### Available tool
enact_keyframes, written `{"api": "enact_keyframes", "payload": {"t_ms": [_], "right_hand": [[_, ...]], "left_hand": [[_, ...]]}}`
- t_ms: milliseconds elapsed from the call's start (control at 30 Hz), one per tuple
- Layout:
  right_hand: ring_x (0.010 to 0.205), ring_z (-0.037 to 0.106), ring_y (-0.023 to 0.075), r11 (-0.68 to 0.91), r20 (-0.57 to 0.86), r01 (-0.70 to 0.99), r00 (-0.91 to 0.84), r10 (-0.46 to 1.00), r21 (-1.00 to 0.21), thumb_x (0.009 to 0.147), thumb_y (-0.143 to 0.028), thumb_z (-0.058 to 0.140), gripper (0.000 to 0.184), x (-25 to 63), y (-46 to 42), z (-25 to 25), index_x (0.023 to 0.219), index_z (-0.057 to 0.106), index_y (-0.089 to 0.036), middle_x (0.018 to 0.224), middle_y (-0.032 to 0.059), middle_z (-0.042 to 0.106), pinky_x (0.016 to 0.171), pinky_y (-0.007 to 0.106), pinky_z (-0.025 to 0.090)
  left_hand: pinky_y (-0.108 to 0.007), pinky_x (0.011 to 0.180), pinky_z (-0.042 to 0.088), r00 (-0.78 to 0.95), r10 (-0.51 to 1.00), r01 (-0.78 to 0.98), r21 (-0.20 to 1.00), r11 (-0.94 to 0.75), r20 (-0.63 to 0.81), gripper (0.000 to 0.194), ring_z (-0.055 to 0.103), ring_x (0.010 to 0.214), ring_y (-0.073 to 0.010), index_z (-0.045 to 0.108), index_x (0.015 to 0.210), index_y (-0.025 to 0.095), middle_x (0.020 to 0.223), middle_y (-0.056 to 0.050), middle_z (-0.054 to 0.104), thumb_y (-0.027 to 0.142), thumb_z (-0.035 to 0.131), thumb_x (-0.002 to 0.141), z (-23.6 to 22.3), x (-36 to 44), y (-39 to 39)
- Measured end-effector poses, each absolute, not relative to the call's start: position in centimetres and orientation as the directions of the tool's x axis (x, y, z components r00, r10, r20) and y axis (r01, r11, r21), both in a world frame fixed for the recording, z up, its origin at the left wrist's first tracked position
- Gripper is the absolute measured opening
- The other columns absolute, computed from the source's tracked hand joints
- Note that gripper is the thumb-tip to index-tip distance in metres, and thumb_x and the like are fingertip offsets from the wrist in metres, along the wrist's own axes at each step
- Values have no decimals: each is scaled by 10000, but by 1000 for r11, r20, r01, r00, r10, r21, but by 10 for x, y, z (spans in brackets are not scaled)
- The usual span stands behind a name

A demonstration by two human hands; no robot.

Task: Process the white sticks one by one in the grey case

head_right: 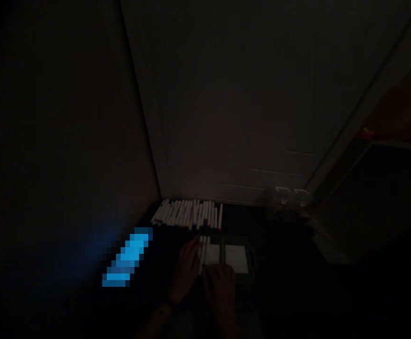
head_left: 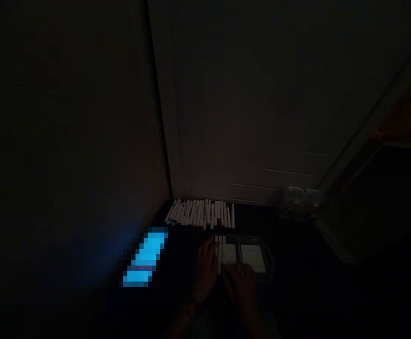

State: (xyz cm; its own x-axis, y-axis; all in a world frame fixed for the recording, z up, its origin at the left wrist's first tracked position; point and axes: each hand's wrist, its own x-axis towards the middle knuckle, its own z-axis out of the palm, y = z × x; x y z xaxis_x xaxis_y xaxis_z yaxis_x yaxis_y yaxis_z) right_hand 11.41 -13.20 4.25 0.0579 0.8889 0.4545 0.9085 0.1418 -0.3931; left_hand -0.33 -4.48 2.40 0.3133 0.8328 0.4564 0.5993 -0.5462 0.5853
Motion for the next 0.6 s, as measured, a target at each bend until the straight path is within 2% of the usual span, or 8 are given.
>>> {"api": "enact_keyframes", "payload": {"t_ms": [367,600], "right_hand": [[1007,455,239,-45,470,930,225,854,-365,840,-402,432,313,117,-128,35,1111,522,-272,1102,54,547,868,422,305],[998,463,253,-48,464,929,227,856,-367,834,-442,422,340,118,-125,26,1109,522,-267,1091,66,556,859,430,304]], "left_hand": [[-417,1023,300,316,829,618,563,-549,461,414,299,1234,-186,421,1221,267,1354,-13,336,156,374,824,30,-3,-49],[-446,1011,305,338,821,631,537,-560,460,442,287,1241,-210,412,1233,264,1366,-27,318,157,403,804,24,-4,-49]]}}
